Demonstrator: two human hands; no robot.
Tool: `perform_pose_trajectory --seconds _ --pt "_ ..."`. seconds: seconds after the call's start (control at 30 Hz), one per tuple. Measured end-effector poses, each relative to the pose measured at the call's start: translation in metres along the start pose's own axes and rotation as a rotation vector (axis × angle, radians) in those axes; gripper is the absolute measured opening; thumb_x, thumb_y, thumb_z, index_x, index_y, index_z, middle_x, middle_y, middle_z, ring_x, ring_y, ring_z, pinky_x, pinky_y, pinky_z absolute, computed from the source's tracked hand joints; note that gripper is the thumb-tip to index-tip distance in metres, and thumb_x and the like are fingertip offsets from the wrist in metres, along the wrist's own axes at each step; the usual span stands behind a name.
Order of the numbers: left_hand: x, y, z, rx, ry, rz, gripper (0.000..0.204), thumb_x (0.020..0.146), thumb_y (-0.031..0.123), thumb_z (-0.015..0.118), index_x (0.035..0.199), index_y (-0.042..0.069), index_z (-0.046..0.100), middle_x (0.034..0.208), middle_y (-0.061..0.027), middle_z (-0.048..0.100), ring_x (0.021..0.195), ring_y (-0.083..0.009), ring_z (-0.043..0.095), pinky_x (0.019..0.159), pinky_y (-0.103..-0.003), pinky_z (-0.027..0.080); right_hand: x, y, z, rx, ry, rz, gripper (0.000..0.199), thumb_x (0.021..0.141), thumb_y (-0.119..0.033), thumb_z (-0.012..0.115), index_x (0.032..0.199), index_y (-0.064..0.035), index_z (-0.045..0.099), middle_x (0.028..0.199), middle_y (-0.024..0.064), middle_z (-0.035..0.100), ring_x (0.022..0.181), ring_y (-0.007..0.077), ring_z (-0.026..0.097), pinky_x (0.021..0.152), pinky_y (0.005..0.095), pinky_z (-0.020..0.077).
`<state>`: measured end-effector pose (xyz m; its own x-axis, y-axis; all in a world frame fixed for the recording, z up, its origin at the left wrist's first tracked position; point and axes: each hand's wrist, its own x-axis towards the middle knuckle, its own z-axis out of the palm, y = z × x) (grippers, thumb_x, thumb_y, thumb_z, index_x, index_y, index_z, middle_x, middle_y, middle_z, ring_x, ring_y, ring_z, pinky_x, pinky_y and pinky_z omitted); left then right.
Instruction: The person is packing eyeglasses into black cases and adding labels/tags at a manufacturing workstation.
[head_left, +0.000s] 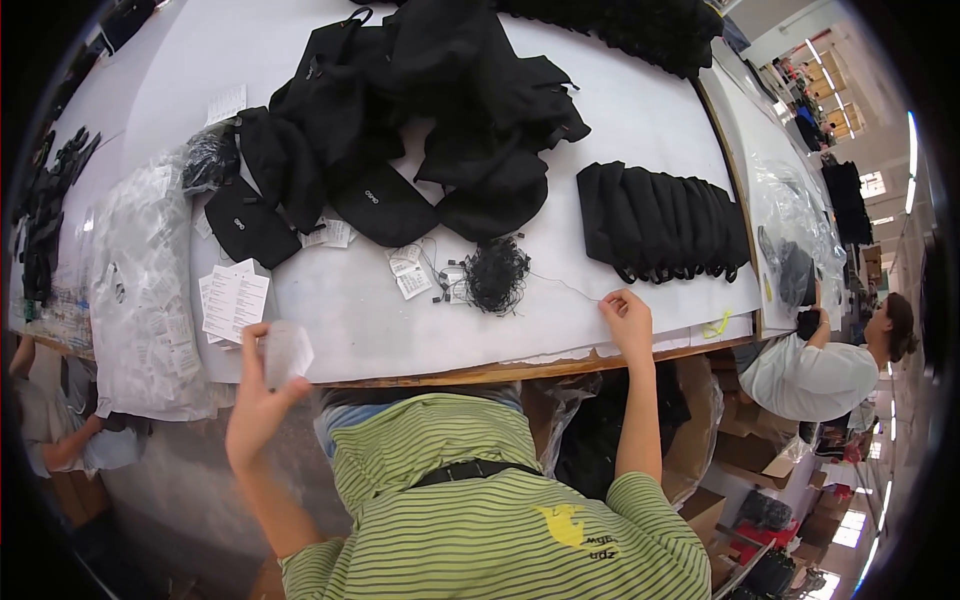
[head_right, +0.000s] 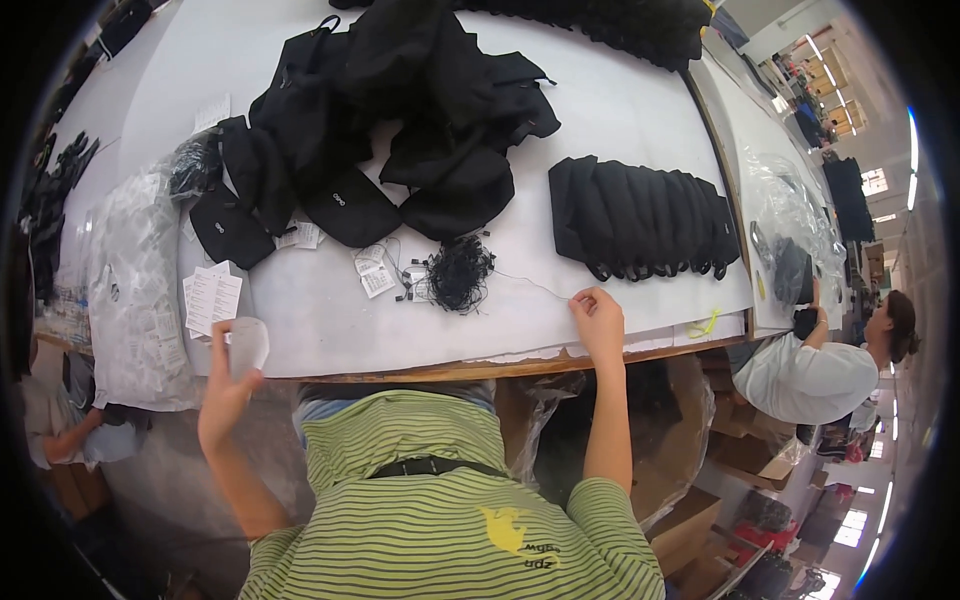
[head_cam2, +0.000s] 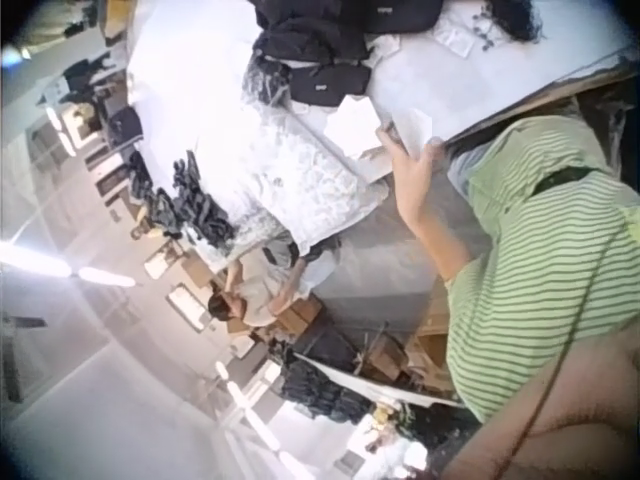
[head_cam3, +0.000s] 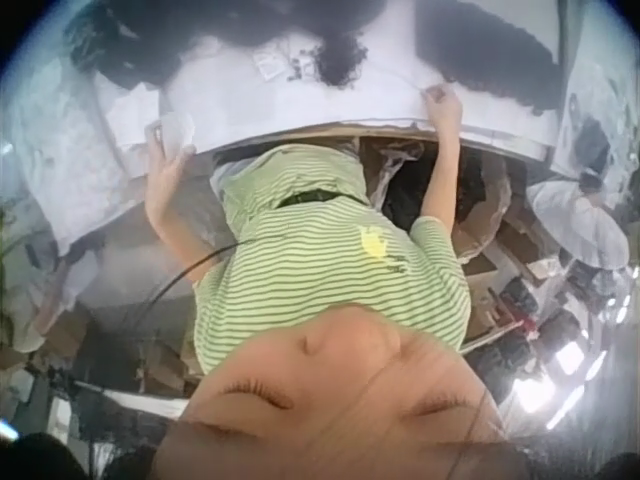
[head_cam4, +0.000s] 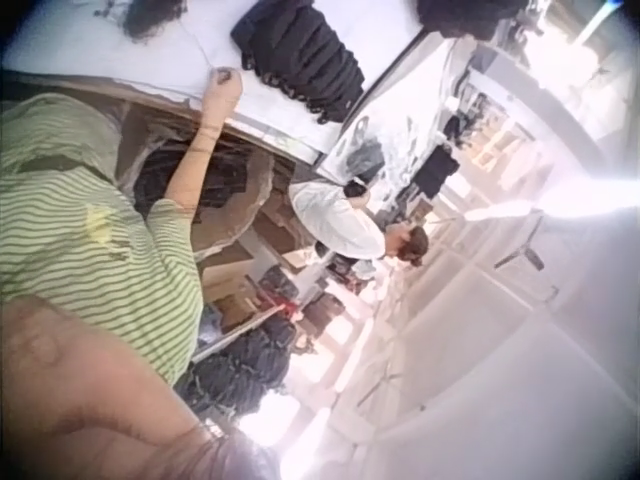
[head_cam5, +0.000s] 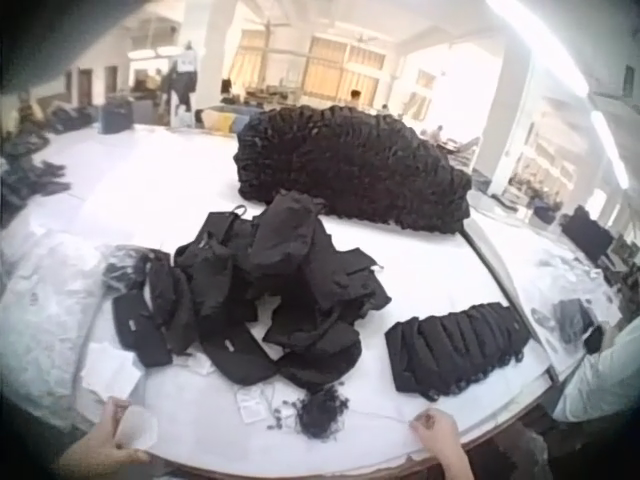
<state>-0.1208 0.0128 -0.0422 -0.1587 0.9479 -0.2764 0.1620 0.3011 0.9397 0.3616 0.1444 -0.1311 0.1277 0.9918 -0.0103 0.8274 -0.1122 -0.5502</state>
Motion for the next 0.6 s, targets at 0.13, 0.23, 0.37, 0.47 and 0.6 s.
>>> perform_pose_trajectory --seconds 0.13,0.23,0.37,0.47,0.6 --pt "0.002 0.005 0.026 0.053 -0.095 0.024 0.069 0.075 0.025 0.08 0.125 0.007 0.036 0.11 -0.0122 0.051 0.098 -0.0184 0.05 0.084 -0.03 0.044 0.005 -0.029 -0.017 0.784 -0.068 0.057 0.01 0.087 -0.011 0.065 0.085 -0.0014 0.064 0.094 0.0135 0.068 0.058 0.0091 0.055 0.049 0.0178 0.0404" --pt "0.008 0.006 0.043 0.0 -0.139 -0.049 0.068 0.074 0.021 0.08 0.124 0.006 0.037 0.106 -0.011 0.054 0.094 -0.0165 0.051 0.082 -0.029 0.044 0.003 -0.067 -0.037 1.288 -0.026 0.039 0.009 0.088 -0.01 0.061 0.085 -0.0021 0.063 0.105 0.0203 0.066 0.058 0.0102 0.057 0.05 0.0185 0.0431" --pt "0.007 0.005 0.062 0.005 -0.263 -0.095 0.064 0.076 0.025 0.078 0.123 0.006 0.038 0.1 -0.0112 0.057 0.092 -0.0173 0.055 0.083 -0.03 0.045 0.006 -0.1 -0.041 1.676 -0.173 -0.034 0.004 0.089 -0.008 0.058 0.09 -0.0045 0.055 0.078 0.0075 0.06 0.062 0.0083 0.052 0.054 0.0183 0.0421" --pt "0.007 0.013 0.08 0.033 -0.342 -0.012 0.054 0.078 0.015 0.076 0.119 0.007 0.042 0.099 -0.0077 0.056 0.094 -0.0121 0.051 0.081 -0.024 0.042 -0.002 -0.133 -0.039 1.583 -0.233 -0.051 0.011 0.086 -0.001 0.058 0.096 -0.0044 0.053 0.069 0.0019 0.051 0.063 0.0077 0.05 0.054 0.0193 0.0368" --pt "0.004 0.023 0.106 -0.12 -0.243 0.051 0.039 0.081 0.009 0.07 0.112 0.005 0.047 0.093 -0.0045 0.057 0.086 -0.0104 0.054 0.079 -0.026 0.043 -0.025 -0.156 -0.023 1.465 -0.365 0.015 0.027 0.082 0.004 0.06 0.107 -0.0025 0.051 0.067 0.0017 0.052 0.059 0.0072 0.049 0.051 0.0194 0.0342"
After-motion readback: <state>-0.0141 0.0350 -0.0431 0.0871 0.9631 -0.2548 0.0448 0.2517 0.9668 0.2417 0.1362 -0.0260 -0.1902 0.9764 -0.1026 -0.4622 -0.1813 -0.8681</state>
